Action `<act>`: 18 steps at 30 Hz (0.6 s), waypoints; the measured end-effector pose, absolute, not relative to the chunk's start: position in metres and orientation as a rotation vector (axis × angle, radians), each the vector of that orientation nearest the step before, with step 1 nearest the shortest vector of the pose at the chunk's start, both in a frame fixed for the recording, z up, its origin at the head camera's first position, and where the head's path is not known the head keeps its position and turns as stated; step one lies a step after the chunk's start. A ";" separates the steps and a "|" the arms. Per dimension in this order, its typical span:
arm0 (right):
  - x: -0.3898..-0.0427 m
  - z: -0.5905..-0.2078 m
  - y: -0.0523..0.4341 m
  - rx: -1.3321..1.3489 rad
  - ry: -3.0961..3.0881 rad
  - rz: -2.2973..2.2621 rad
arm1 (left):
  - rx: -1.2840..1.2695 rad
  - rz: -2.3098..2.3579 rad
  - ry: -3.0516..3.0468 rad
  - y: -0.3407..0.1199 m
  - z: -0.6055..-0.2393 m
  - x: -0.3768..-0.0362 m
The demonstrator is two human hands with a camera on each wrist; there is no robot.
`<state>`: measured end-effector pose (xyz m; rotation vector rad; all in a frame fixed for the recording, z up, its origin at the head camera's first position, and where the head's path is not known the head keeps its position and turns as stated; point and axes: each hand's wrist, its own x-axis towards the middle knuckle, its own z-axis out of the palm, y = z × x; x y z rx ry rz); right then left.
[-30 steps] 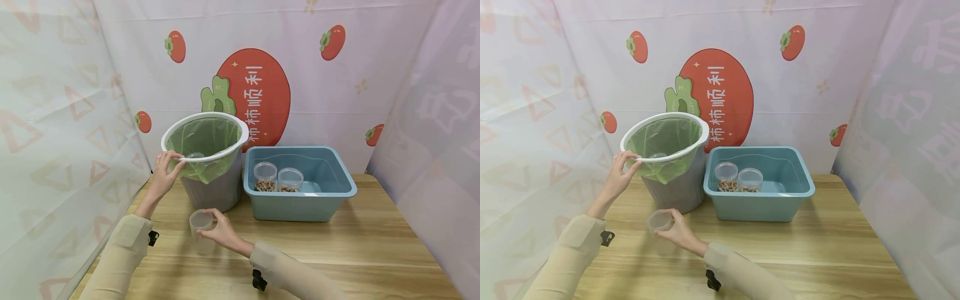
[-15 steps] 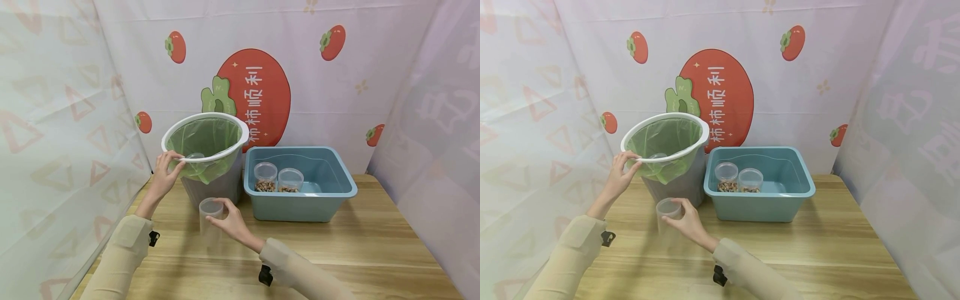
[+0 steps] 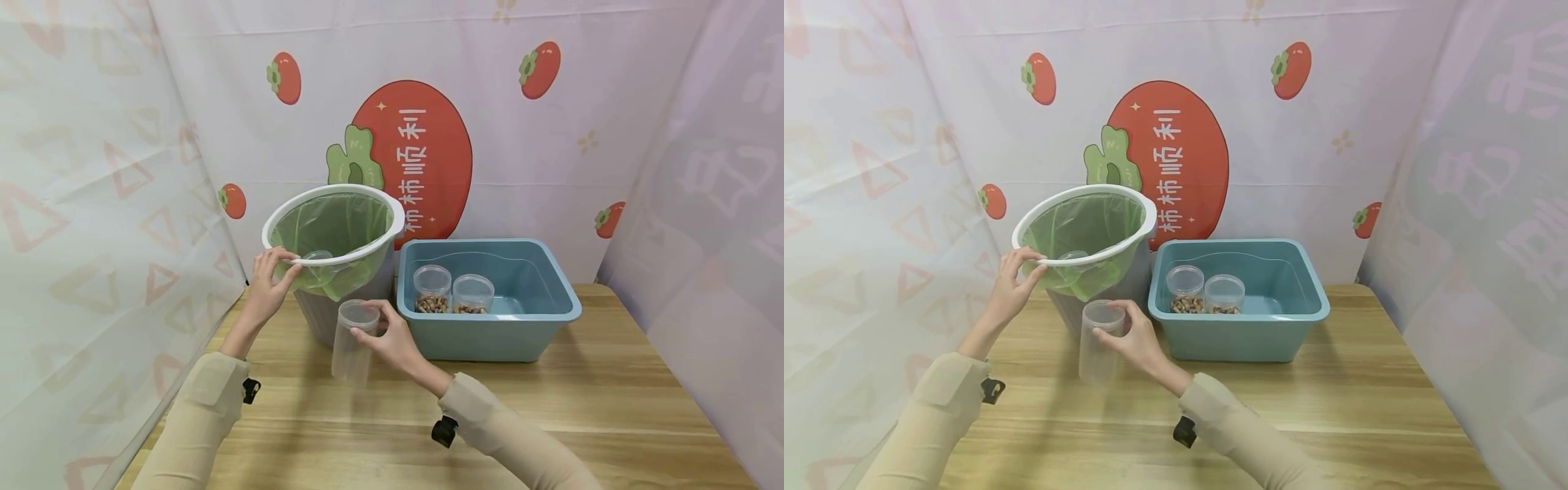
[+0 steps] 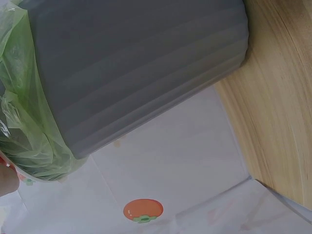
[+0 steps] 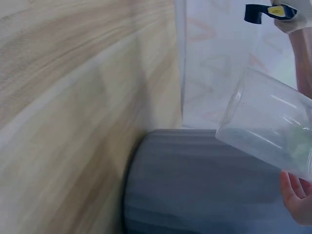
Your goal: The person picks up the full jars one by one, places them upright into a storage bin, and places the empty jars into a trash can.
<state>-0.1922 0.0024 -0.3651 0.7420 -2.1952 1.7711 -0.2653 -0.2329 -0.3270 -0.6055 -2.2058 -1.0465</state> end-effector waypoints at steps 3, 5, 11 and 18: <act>-0.194 -0.358 0.007 0.736 -2.155 1.822 | -0.607 -1.044 -2.202 -0.234 -0.327 -0.265; -0.196 -0.353 0.011 0.717 -2.135 1.861 | -0.614 -1.046 -2.197 -0.234 -0.327 -0.265; -0.202 -0.340 0.022 0.676 -2.065 1.919 | -0.620 -1.036 -2.193 -0.234 -0.327 -0.266; -0.207 -0.322 0.033 0.658 -2.001 1.929 | -0.615 -1.044 -2.197 -0.233 -0.326 -0.266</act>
